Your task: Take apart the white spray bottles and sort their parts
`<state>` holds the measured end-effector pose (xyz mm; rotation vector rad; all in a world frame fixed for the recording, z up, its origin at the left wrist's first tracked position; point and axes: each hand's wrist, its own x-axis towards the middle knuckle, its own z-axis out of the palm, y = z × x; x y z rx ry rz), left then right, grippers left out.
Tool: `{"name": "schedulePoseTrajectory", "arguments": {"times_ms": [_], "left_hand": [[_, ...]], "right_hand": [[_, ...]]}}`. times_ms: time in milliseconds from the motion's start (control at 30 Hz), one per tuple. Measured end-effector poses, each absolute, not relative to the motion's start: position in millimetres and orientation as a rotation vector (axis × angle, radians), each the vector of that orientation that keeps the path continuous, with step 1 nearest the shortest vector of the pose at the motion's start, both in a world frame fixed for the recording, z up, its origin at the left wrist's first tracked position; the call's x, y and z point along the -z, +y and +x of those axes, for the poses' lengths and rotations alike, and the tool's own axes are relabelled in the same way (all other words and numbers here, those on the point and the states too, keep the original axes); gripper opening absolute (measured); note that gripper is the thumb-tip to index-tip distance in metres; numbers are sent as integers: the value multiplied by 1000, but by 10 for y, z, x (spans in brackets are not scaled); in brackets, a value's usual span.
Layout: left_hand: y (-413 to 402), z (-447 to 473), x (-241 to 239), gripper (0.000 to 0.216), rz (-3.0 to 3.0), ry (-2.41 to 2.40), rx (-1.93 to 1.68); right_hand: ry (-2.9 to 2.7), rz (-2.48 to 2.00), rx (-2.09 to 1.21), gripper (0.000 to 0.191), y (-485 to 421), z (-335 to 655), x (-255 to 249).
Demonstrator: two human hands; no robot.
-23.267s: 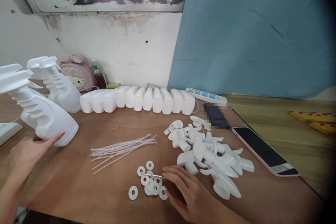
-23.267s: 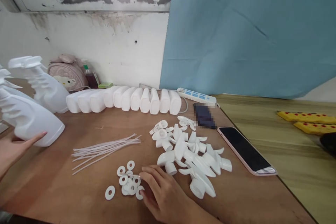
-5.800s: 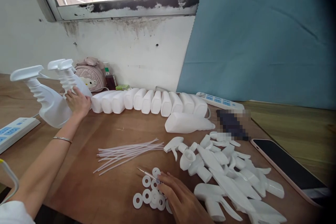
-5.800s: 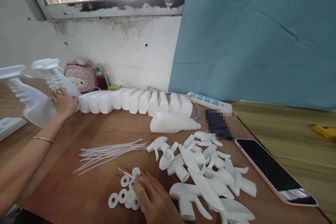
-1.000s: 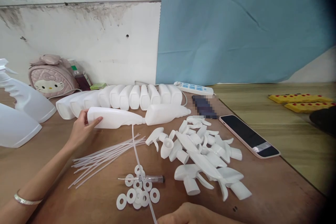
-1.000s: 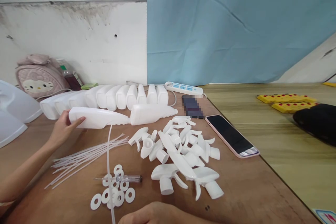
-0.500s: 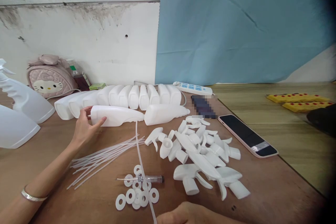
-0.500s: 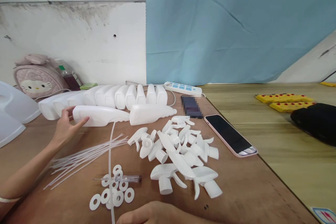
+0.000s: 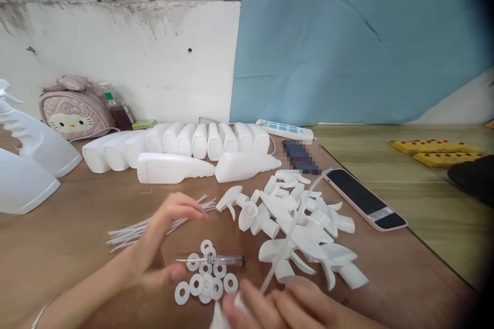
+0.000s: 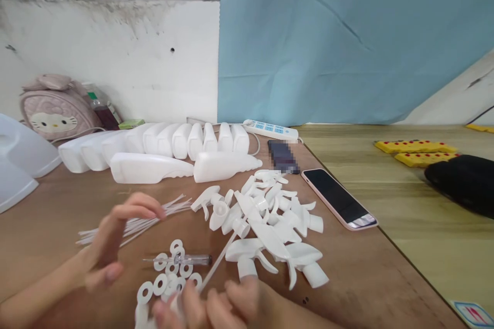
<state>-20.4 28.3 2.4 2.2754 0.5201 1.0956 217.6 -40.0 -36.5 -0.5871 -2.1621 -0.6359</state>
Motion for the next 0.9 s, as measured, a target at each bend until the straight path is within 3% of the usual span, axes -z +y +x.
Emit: {"name": "schedulePoseTrajectory", "arguments": {"times_ms": [67,167,233,333,467,567,733,900], "left_hand": [[184,-93,-2,65,1920,426,-828],[130,5,105,83,1378,418,-723],[134,36,169,77,1178,498,-701],[159,18,179,44,1106,668,-656],[134,-108,115,36,1197,764,-698],[35,-206,115,39,1267,794,-674],[-190,-351,205,24,1744,923,-742],[-424,-721,271,52,2398,846,-1013]], "right_hand": [[-2146,-758,847,11,-351,2123,117],[-2259,-782,885,24,-211,2003,-129],[-2381,-767,820,29,-125,1910,-171],[-2521,-809,560,33,-68,1800,-154],[-2476,-878,155,34,-84,1747,-196],[-2538,-825,222,23,-106,1712,-235],[-2610,-715,191,28,-175,1556,-177],[-2764,-860,-475,19,-150,1523,-335]]}}
